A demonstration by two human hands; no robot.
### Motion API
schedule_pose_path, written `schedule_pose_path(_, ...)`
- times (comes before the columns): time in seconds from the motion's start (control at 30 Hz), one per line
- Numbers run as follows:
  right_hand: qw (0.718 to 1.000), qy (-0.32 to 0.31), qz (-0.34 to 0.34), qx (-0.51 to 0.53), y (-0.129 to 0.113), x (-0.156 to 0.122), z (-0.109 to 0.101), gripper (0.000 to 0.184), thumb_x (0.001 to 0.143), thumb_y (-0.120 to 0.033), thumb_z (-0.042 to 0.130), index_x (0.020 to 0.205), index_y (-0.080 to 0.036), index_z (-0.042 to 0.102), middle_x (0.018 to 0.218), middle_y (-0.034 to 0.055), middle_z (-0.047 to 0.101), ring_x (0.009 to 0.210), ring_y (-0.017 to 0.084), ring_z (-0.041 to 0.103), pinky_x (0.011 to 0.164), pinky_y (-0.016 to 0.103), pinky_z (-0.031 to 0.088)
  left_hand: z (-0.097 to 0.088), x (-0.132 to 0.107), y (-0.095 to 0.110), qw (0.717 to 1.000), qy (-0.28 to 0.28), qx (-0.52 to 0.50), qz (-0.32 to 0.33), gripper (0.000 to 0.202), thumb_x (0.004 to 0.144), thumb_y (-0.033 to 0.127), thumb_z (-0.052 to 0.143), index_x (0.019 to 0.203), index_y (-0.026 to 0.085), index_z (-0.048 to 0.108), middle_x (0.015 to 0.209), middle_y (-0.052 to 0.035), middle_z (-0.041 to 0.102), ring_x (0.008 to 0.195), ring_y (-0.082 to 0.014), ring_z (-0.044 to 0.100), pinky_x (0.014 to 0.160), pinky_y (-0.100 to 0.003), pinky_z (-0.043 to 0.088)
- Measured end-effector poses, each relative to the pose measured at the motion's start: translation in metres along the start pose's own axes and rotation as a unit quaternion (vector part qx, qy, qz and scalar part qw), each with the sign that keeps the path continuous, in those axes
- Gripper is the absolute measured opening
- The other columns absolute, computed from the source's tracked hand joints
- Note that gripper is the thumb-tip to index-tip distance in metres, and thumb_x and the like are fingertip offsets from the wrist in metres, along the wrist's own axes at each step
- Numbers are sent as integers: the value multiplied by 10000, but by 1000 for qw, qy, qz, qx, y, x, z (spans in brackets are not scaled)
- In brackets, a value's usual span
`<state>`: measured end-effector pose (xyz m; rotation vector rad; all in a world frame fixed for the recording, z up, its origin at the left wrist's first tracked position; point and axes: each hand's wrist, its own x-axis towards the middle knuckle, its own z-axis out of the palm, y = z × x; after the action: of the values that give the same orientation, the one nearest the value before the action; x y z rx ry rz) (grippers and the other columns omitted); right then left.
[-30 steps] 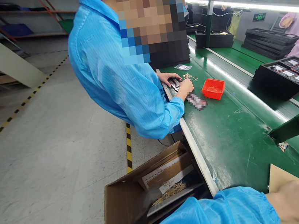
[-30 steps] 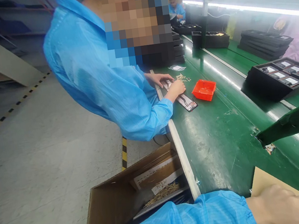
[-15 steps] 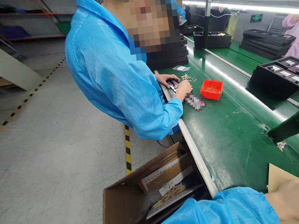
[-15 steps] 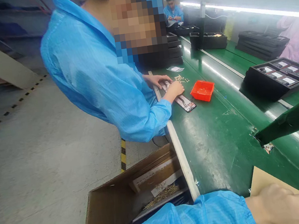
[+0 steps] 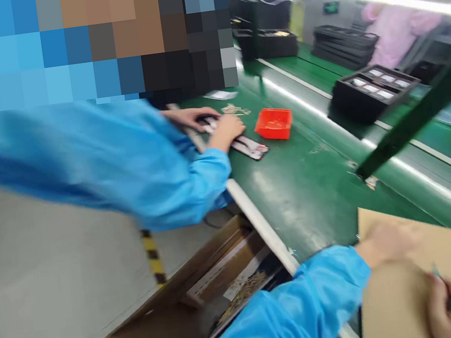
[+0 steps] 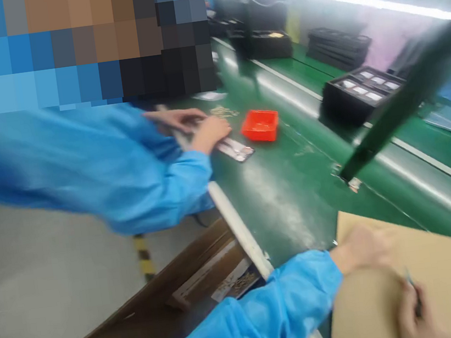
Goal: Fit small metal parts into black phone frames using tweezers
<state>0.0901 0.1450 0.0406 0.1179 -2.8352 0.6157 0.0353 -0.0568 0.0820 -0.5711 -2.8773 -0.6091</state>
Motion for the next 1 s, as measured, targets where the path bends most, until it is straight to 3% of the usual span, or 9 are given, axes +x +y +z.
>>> schedule_pose_path(0.03, 999, 5, 31, 14, 2, -9, -7, 570, 1069, -791, 410, 1080, -317, 728, 771, 63, 694, 560, 256, 619, 467, 360, 472, -2, 1, -4, 1000, -2, -14, 5, 139, 995, 227, 708, 1094, 161, 780, 1045, -59, 799, 854, -186, 779, 577, -253, 545)
schedule_pose_path(0.1, 994, 42, 62, 79, 5, -22, -24, 730, 973, -909, 444, 1047, -246, 741, 779, 92, 736, 600, 268, 679, 530, 357, 509, 0, 5, -10, 999, -4, -38, 18, 133, 984, 169, 683, 1079, 131, 769, 1055, -101, 790, 880, -234, 780, 656, -302, 598)
schedule_pose_path(0.23, 981, 122, 124, 80, 30, -46, -67, 742, 979, -891, 497, 1026, -199, 762, 926, 120, 801, 591, 214, 653, 578, 320, 473, 7, -9, -4, 997, 37, -69, 2, 301, 1066, 142, 488, 1257, 126, 720, 1200, -156, 752, 1142, -285, 737, 979, -419, 625)
schedule_pose_path(0.3, 975, 123, 178, 52, 56, -65, -87, 735, 1023, -861, 430, 1099, -217, 776, 947, 108, 808, 606, 227, 656, 584, 331, 455, 8, -41, 8, 990, 104, -91, -34, 347, 1072, 246, 539, 1381, 167, 675, 1319, -146, 718, 1271, -298, 678, 1100, -452, 582)
schedule_pose_path(0.4, 968, 135, 212, 6, 98, -97, -104, 708, 1069, -774, 357, 1219, -219, 771, 1119, 136, 803, 887, 310, 742, 724, 376, 510, 12, -113, 34, 988, 135, -62, -32, 520, 1021, 406, 634, 1496, 196, 605, 1559, -172, 581, 1499, -390, 508, 1213, -561, 490)
schedule_pose_path(0.47, 966, 135, 218, -17, 119, -112, -105, 661, 1077, -696, 357, 1240, -208, 771, 1257, 152, 762, 1043, 342, 730, 798, 408, 521, 18, -163, 53, 994, 97, -42, -25, 695, 962, 496, 695, 1576, 210, 537, 1714, -191, 420, 1618, -451, 346, 1240, -621, 441)
schedule_pose_path(0.6, 972, 93, 215, 15, 134, -124, -100, 534, 1071, -576, 423, 1217, -209, 782, 1214, 130, 734, 991, 323, 727, 798, 423, 520, 35, -228, 86, 999, 10, -8, -49, 1160, 785, 481, 871, 1746, 246, 264, 1848, -225, 39, 1687, -539, 120, 1277, -744, 328)
schedule_pose_path(0.73, 971, 104, 202, 68, 132, -128, -97, 468, 1097, -531, 431, 1164, -223, 777, 1199, 107, 742, 1020, 307, 729, 890, 428, 539, 44, -244, 97, 996, 10, -3, -87, 1140, 881, 378, 808, 1776, 284, 108, 1846, -232, -60, 1686, -510, 183, 1287, -749, 327)
schedule_pose_path(1.0, 940, 186, 166, 232, 114, -134, -125, 428, 1120, -555, 516, 1071, -220, 777, 1140, 94, 758, 1073, 273, 702, 947, 366, 539, 29, -246, 86, 995, -8, -47, -90, 980, 963, 338, 737, 1767, 325, 178, 1859, -189, 9, 1683, -504, 206, 1272, -753, 385)
